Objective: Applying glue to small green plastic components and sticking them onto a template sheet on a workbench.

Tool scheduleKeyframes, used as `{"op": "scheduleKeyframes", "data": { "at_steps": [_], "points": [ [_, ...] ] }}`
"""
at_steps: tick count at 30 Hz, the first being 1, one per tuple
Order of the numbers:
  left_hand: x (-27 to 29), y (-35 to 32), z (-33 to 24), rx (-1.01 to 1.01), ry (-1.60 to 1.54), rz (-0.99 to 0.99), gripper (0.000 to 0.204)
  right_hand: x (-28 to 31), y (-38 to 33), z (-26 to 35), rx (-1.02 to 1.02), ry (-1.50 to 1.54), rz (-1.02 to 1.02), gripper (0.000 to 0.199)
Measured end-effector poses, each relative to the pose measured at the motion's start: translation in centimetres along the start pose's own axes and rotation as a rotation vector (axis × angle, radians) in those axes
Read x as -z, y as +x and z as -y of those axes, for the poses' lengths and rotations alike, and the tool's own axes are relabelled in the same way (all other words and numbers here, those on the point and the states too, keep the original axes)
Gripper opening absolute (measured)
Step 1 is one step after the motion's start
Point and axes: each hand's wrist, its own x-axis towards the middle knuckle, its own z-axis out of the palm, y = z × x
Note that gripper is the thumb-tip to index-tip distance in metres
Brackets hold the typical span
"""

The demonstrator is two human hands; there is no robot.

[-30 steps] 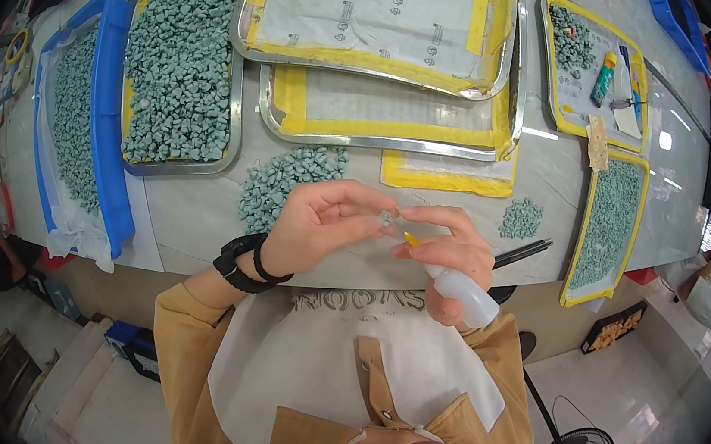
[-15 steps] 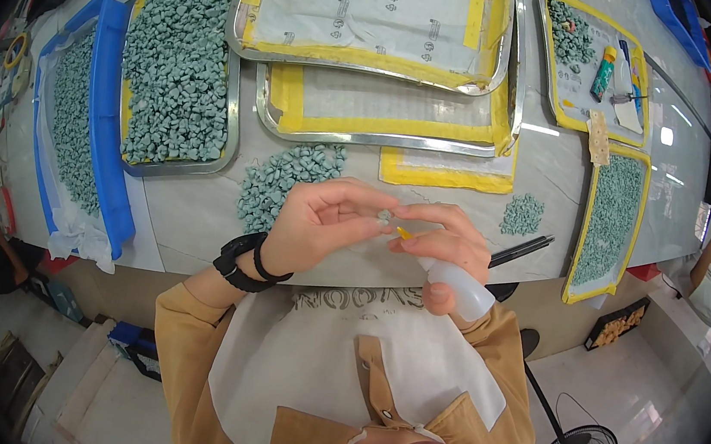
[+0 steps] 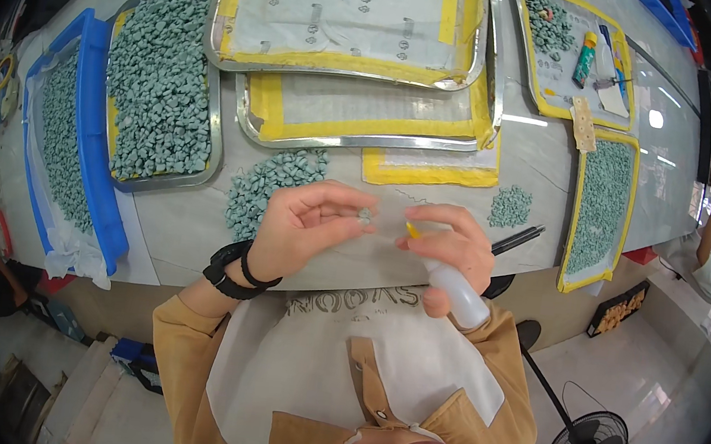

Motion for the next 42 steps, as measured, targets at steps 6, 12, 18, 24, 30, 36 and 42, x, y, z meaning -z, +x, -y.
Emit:
{"op": "scheduleKeyframes", "data": {
  "at_steps": [6,12,18,24,30,36,42],
  "points": [
    [0.2,-0.1,0.0,-0.025,-0.055,0.018,0.029,1.6,0.1,-1.5,-0.029,-0.68,0.195,0.039],
    [0.3,-0.1,-0.4,0.092,-0.09,0.021,0.03,5.6,-0.9,-1.3,-0.176,-0.958,-0.044,0.026],
    [-0.3,0.1,-0.9,0.111,-0.048,-0.013,0.031,8.5,-1.4,-2.4,-0.283,-1.123,-0.016,0.016],
    [-0.2,0.0,-0.7,0.098,-0.043,-0.015,0.03,8.1,-1.1,-2.6,-0.289,-1.108,0.014,0.013],
    [-0.3,0.1,-0.7,0.081,-0.037,0.012,0.03,7.2,-0.8,-1.6,-0.209,-1.067,-0.096,0.011],
    [-0.4,-0.1,0.2,-0.006,0.033,0.089,0.032,7.0,-0.9,-2.6,-0.234,-1.104,-0.106,0.015],
    [-0.5,-0.1,0.2,0.046,0.049,0.124,0.033,7.1,-1.2,-2.4,-0.286,-1.082,-0.111,0.015]
  ]
}}
